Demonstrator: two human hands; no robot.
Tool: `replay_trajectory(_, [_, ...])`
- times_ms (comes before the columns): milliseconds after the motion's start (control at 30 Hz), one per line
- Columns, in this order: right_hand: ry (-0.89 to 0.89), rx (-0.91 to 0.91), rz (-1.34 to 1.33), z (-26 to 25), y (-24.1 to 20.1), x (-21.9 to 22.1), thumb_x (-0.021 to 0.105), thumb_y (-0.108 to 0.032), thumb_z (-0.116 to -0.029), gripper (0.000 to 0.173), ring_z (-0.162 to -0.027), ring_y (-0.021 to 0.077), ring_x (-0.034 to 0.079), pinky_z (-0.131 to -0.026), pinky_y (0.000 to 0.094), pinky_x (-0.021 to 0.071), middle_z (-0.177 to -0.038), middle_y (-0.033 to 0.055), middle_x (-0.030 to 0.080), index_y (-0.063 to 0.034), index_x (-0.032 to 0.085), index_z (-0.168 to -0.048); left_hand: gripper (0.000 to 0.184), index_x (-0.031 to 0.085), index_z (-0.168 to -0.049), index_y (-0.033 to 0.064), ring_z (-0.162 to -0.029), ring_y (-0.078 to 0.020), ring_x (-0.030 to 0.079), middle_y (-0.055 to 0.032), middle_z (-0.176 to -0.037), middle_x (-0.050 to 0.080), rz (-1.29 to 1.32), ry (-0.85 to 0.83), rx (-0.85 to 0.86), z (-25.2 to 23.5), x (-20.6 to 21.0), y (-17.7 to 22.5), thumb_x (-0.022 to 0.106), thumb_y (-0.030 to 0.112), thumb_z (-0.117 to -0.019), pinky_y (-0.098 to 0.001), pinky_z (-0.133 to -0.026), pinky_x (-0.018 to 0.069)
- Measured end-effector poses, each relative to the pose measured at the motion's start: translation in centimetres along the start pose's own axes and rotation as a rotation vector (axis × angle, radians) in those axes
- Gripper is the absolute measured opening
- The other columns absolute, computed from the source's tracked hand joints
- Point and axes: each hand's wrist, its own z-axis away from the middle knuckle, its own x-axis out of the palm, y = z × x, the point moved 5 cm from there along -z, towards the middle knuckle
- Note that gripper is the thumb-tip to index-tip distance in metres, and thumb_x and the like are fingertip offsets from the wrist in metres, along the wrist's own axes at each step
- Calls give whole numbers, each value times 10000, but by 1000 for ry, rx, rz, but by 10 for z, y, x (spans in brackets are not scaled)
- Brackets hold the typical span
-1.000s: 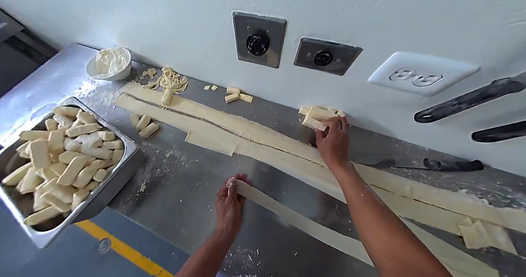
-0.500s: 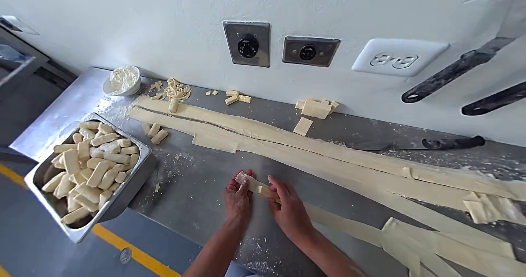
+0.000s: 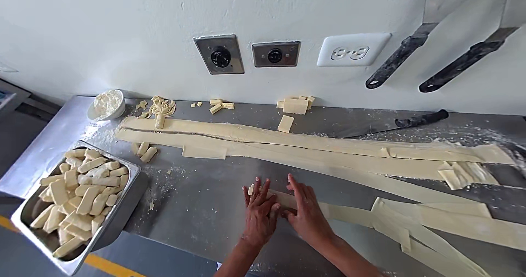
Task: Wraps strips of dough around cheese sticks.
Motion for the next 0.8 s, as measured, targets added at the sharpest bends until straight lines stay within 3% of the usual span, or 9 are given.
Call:
replay_trajectory(100, [-147,38,-115,-8,0,-9,689,45,-855,611,-1212,355,628,-1076,430,488,-1267,200,674,60,518,-1442,225,806,-951,16,-1234,-463,618,-189,-1253,705,30,55,-26,-4,-4,-3,610,122,-922,-671,-1076,405])
replay_trajectory(200, [-451,63,-327,-43,-10,6,571,-13,-987,490,-1328,285,568,-1144,381,435,-1425,205,587,12,516,-1473,158,804,-883,9,-1129,-384,689,-188,-1130,748,120,153,-12,-13,-31,2,653,29,-842,-465,-1023,525])
replay_trajectory(267, [-687,155,-507,-66,-18,22,591,-105,-1029,418,-1120,185,650,-1007,323,509,-1277,160,656,22,546,-1425,126,771,-891,-21,-1112,-315,699,-193,-1107,748,183,217,-7,-21,-56,6,676,44,-840,-389,-1002,544])
replay_trajectory(333, [-955,279,-612,-78,-23,36,574,-175,-1059,239,-752,78,653,-719,260,555,-954,51,685,9,611,-1205,229,635,-983,-89,-1105,-282,700,-243,-1118,715,181,259,-32,-29,-72,-1,730,52,-830,-361,-963,560])
replay_trajectory(367, [-1073,324,-609,-80,-23,39,532,-196,-1081,214,-678,71,644,-655,254,547,-892,34,685,0,598,-1134,310,583,-1006,-108,-1079,-289,690,-266,-1099,689,129,276,-46,-32,-74,-10,751,47,-797,-353,-926,563])
replay_trajectory(433, [-1168,374,-552,-80,-17,33,477,-217,-1105,263,-657,94,644,-637,274,545,-897,56,693,18,592,-1132,315,591,-961,-139,-1013,-377,675,-310,-1056,658,7,249,-81,-35,-71,-32,779,4,-754,-413,-859,568])
replay_trajectory(500, [-1191,402,-515,-73,-5,18,449,-204,-1113,258,-646,92,649,-632,272,551,-906,56,702,13,587,-1130,226,662,-935,-136,-1028,-444,677,-312,-1063,674,-87,114,-129,-32,-66,-47,771,-4,-789,-484,-910,564])
replay_trajectory(667, [-1318,433,-522,-23,16,-23,443,-188,-1112,238,-740,152,716,-703,318,594,-992,90,727,3,584,-1122,202,757,-1034,-12,-1026,-427,681,-234,-1101,701,-183,-130,14,-9,-72,-41,676,115,-900,-492,-922,558])
replay_trajectory(800, [-1376,419,-593,14,5,-37,475,-153,-1097,199,-835,162,729,-772,336,597,-1052,101,725,2,575,-1173,297,771,-1097,-7,-951,-388,696,-226,-1042,705,-171,-227,51,-11,-78,-34,574,-15,-874,-450,-862,584])
